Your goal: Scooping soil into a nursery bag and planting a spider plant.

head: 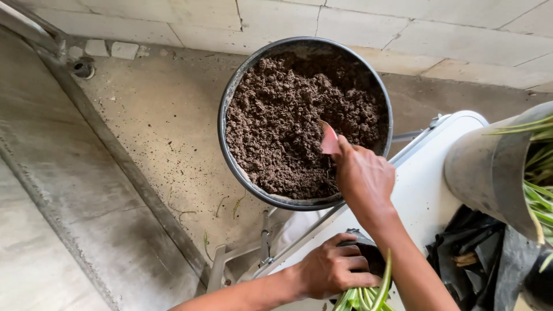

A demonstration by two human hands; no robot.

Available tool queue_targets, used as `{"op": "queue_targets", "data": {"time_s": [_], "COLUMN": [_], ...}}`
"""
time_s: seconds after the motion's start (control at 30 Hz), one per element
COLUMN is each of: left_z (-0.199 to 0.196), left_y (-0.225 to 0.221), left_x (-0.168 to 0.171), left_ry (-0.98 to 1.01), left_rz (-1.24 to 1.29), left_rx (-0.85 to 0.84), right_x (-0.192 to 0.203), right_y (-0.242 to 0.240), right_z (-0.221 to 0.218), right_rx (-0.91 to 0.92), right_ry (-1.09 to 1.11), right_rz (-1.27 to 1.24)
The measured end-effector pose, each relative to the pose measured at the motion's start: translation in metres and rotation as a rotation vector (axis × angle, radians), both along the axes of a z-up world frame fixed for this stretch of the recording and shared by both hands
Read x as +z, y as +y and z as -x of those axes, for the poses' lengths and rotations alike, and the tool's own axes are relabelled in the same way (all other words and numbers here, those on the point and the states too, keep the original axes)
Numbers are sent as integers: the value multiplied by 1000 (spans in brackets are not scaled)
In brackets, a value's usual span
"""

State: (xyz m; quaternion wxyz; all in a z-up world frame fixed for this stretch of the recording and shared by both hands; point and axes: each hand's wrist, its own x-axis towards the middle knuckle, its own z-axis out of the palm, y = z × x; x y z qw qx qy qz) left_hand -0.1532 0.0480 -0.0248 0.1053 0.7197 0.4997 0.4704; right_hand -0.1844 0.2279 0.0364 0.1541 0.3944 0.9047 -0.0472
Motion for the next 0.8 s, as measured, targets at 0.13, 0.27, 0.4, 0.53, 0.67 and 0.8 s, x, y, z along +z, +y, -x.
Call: {"op": "queue_targets", "data": {"time_s": [0.13, 0.27, 0.4, 0.53, 0.67, 0.8], "left_z": [0, -1, -6, -11, -21, -20], "left_y": [2, -1, -2, -5, -2, 10], "left_x": [12, 16, 30, 36, 44, 59], "left_ry": [16, -13, -148, -204, -523, -533], "left_rz": [-38, -20, 77, 112, 110, 107], "left_rx": [-11, -1, -3, -106, -184, -191], "right_x": [2, 13, 10, -5, -25, -35], "right_y": [6, 11, 7, 1, 4, 6], "right_z": [-8, -18, -33, -44, -53, -50], "right_rx": [34, -68, -61, -45, -2, -13], "right_ry": [61, 81, 182, 230, 375, 417], "right_rz": [43, 93, 85, 18, -79, -50]}}
